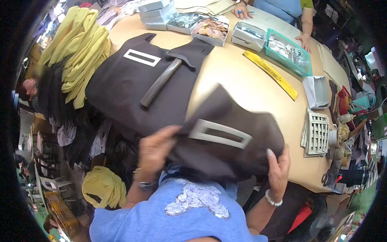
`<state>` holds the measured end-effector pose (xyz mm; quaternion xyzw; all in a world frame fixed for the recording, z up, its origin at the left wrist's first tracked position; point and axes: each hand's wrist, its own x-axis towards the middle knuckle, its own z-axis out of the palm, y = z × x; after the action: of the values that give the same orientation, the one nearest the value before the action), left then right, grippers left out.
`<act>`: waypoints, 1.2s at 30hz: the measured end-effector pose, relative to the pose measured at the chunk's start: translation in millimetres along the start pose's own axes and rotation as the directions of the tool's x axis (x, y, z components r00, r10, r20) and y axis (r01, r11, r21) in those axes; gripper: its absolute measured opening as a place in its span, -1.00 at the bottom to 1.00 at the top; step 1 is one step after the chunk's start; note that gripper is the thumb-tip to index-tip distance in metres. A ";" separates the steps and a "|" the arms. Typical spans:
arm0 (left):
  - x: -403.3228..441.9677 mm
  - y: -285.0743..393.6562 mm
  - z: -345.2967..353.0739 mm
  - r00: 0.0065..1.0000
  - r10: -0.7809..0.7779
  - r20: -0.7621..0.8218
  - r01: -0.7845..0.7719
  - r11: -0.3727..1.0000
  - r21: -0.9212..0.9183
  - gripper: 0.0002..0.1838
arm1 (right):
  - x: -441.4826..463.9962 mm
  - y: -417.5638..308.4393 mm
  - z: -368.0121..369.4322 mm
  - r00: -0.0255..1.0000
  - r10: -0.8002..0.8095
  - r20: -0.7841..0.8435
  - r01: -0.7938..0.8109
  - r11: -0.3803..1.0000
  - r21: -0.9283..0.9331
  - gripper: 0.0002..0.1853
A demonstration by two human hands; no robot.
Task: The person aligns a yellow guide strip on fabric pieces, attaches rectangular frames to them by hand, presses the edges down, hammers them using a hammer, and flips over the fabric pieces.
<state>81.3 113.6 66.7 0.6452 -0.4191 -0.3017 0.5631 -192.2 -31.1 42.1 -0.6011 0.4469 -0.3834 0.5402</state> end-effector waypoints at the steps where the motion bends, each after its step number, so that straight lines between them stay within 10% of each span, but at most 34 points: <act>1: -14.6 -2.9 -28.6 0.952 0.033 -0.304 -0.006 0.996 0.092 -0.61 | 3.8 -23.9 19.6 0.993 0.002 0.114 -0.012 0.996 0.085 -0.55; 3: -43.9 -8.4 -85.6 0.567 0.090 -0.819 0.140 0.969 0.203 -0.62 | 9.9 -53.9 58.3 0.947 0.001 0.322 -0.066 0.979 0.192 -0.44; 5: -68.5 18.2 -145.9 0.364 0.197 -0.910 -0.043 0.980 0.194 -0.55 | 9.9 -78.0 98.8 0.864 -0.078 0.497 -0.130 0.920 0.370 -0.38; 10: -43.3 104.0 -252.4 0.076 0.771 -0.632 -0.103 0.637 0.764 -0.58 | 15.4 -147.8 160.1 0.667 -0.372 0.646 -0.123 0.800 0.588 -0.27; 14: 41.7 153.1 -310.5 0.154 0.986 -0.055 0.002 0.056 0.998 -0.59 | 55.1 -176.6 187.1 0.648 -0.580 0.494 0.103 0.709 0.697 -0.53; 18: 144.5 126.4 -331.8 0.253 0.916 0.311 -0.074 -0.302 0.950 -0.61 | 107.1 -174.1 200.1 0.723 -0.439 0.534 -0.080 0.714 0.696 -0.69; 19: 166.7 105.3 -330.4 0.281 0.892 0.353 -0.106 -0.337 0.936 -0.61 | 121.0 -143.6 221.6 0.777 -0.521 0.353 0.201 0.737 0.645 -0.53; 21: 187.9 58.3 -301.2 0.599 0.801 0.007 0.098 -0.082 0.992 -0.57 | 147.5 -106.0 232.6 0.811 -0.535 0.235 0.412 0.809 0.420 -0.44; 22: 209.1 33.5 -307.0 0.456 0.857 0.241 -0.035 -0.253 0.967 -0.56 | 154.1 -89.6 235.9 0.844 -0.479 0.243 0.381 0.853 0.358 -0.36; 24: 231.8 -12.1 -304.4 0.522 0.811 0.264 -0.104 -0.247 0.963 -0.54 | 171.9 -47.0 244.9 0.882 -0.424 0.204 0.370 0.893 0.256 -0.35; 26: 239.5 -48.2 -289.1 0.689 0.701 0.184 -0.128 -0.132 0.983 -0.51 | 180.0 -25.6 251.3 0.909 -0.385 0.161 0.372 0.922 0.108 -0.32; 36: 266.1 -150.7 -278.3 0.833 0.553 -0.001 -0.034 0.054 0.998 -0.44 | 173.3 16.8 259.6 0.969 -0.228 0.097 0.239 0.961 -0.135 -0.14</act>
<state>475.5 13.3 -7.7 0.7910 -0.5144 0.3099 0.1170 103.8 -116.6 -10.1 -0.7024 0.3778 -0.3864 0.4632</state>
